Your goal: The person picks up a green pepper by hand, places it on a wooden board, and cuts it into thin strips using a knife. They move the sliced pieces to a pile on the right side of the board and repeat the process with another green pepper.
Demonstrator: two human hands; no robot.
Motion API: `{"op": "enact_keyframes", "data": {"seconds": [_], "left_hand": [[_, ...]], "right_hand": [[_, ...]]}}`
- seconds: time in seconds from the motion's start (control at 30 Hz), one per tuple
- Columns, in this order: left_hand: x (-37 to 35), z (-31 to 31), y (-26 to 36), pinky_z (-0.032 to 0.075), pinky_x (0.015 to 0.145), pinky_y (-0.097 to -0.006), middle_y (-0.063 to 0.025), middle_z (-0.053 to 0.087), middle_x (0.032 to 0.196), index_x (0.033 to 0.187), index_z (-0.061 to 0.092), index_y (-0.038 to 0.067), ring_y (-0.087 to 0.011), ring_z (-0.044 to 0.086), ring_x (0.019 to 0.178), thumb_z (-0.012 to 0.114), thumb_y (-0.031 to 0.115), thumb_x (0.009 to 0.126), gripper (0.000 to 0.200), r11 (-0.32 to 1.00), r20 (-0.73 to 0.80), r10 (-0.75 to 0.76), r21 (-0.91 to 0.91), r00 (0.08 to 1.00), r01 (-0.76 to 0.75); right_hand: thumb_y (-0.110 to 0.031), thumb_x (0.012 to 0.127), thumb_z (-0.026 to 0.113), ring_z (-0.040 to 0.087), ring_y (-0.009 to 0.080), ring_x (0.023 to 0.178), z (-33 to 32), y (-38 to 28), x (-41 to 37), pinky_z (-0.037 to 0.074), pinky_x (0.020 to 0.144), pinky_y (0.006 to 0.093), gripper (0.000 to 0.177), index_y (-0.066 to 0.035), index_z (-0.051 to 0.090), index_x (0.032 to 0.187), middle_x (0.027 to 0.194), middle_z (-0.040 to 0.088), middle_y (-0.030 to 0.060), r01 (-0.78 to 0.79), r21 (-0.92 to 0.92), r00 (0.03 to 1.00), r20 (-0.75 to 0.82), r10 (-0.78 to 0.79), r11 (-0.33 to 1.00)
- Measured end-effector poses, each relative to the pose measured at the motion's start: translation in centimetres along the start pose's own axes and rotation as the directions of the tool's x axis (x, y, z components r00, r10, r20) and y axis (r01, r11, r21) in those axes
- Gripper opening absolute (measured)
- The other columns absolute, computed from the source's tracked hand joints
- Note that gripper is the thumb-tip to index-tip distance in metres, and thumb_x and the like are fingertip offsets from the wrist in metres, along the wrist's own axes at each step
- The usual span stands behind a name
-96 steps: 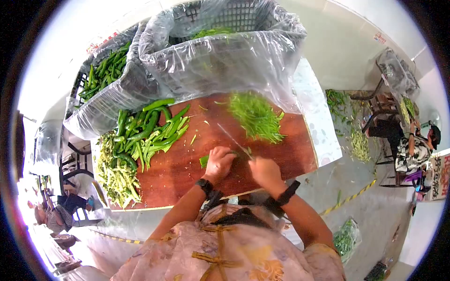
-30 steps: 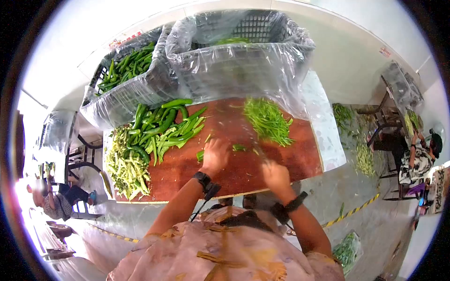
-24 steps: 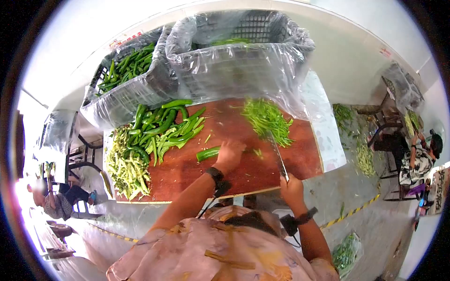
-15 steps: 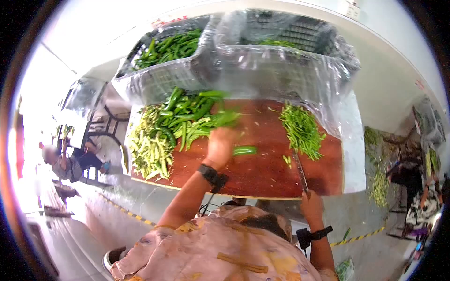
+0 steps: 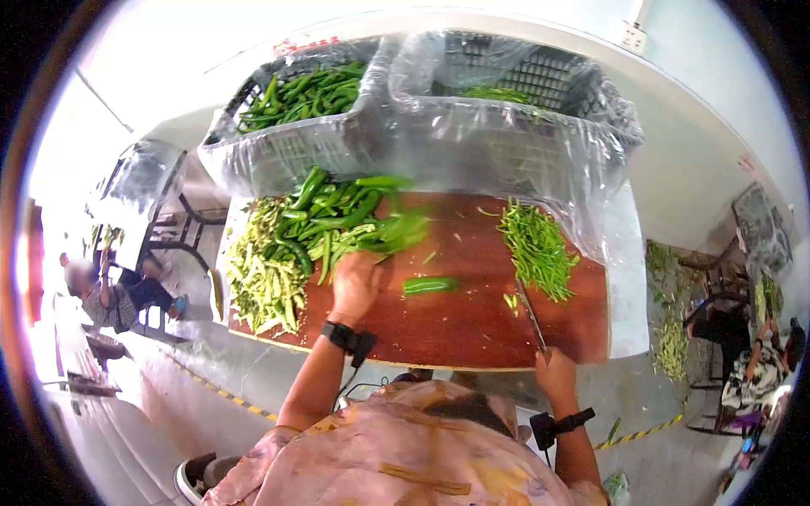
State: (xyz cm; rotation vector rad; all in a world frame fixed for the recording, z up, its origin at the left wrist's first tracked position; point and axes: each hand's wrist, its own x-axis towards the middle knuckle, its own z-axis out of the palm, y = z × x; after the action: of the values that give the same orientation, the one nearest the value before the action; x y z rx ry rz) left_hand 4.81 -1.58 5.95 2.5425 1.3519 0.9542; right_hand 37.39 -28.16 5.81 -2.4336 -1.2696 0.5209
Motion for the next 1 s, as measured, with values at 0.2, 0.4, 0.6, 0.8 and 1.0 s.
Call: {"op": "enact_keyframes", "data": {"seconds": [0.2, 0.4, 0.6, 0.8, 1.0], "left_hand": [[-1.3, 6.7, 5.1, 0.047, 0.078, -0.0417, -0.0078, 0.058, 0.094, 0.097, 0.063, 0.010, -0.0293, 0.054, 0.090, 0.061, 0.013, 0.076, 0.022, 0.973, 0.186, 0.226, -0.090, 0.956, -0.213], [-2.1, 9.3, 7.1, 0.046, 0.074, -0.0412, -0.0071, 0.055, 0.095, 0.098, 0.060, 0.010, -0.0281, 0.053, 0.091, 0.059, 0.012, 0.074, 0.024, 0.962, 0.259, 0.268, -0.124, 0.928, -0.244], [-2.5, 10.5, 10.5, 0.043, 0.084, -0.0432, -0.0101, 0.056, 0.099, 0.103, 0.060, 0.011, -0.0300, 0.052, 0.098, 0.062, 0.013, 0.073, 0.030, 0.891, 0.193, 0.431, -0.246, 0.881, -0.382], [-2.6, 10.0, 12.1, 0.039, 0.092, -0.0481, -0.0092, 0.057, 0.105, 0.108, 0.061, 0.012, -0.0304, 0.051, 0.103, 0.064, 0.017, 0.076, 0.033, 0.876, 0.248, 0.456, -0.292, 0.855, -0.383], [-2.6, 11.6, 13.0, 0.044, 0.082, -0.0456, -0.0065, 0.058, 0.103, 0.098, 0.063, 0.011, -0.0291, 0.053, 0.100, 0.064, 0.015, 0.074, 0.024, 0.879, 0.183, 0.419, -0.328, 0.889, -0.346]], "right_hand": [[-0.025, 0.083, 0.060, 0.060, 0.0401, 0.068, -0.9, -0.8, -1.4, 0.046, 0.059, 0.0450, 0.025, 0.000, 0.063, 0.084, 0.068, 0.060, 0.0216, 0.027, 0.041, 0.998, -0.064, -0.024, 0.999], [-0.025, 0.084, 0.059, 0.060, 0.0391, 0.068, -1.7, -1.2, -2.3, 0.046, 0.059, 0.0450, 0.024, -0.001, 0.062, 0.081, 0.069, 0.061, 0.0200, 0.122, 0.003, 0.992, -0.027, -0.122, 0.992], [-0.029, 0.087, 0.054, 0.061, 0.0392, 0.063, -0.6, -1.6, 0.4, 0.048, 0.060, 0.0488, 0.029, -0.002, 0.059, 0.078, 0.065, 0.061, 0.0197, 0.104, -0.117, 0.984, -0.131, -0.119, 0.988], [-0.026, 0.085, 0.058, 0.060, 0.0380, 0.061, 0.2, -3.8, 1.3, 0.047, 0.057, 0.0482, 0.024, -0.003, 0.061, 0.085, 0.065, 0.061, 0.0180, 0.152, -0.132, 0.986, -0.053, -0.160, 0.979], [-0.024, 0.084, 0.058, 0.060, 0.0359, 0.059, 1.8, -3.8, 1.8, 0.047, 0.055, 0.0475, 0.020, -0.005, 0.060, 0.088, 0.062, 0.060, 0.0174, 0.336, -0.157, 0.937, -0.040, -0.346, 0.929]]}}
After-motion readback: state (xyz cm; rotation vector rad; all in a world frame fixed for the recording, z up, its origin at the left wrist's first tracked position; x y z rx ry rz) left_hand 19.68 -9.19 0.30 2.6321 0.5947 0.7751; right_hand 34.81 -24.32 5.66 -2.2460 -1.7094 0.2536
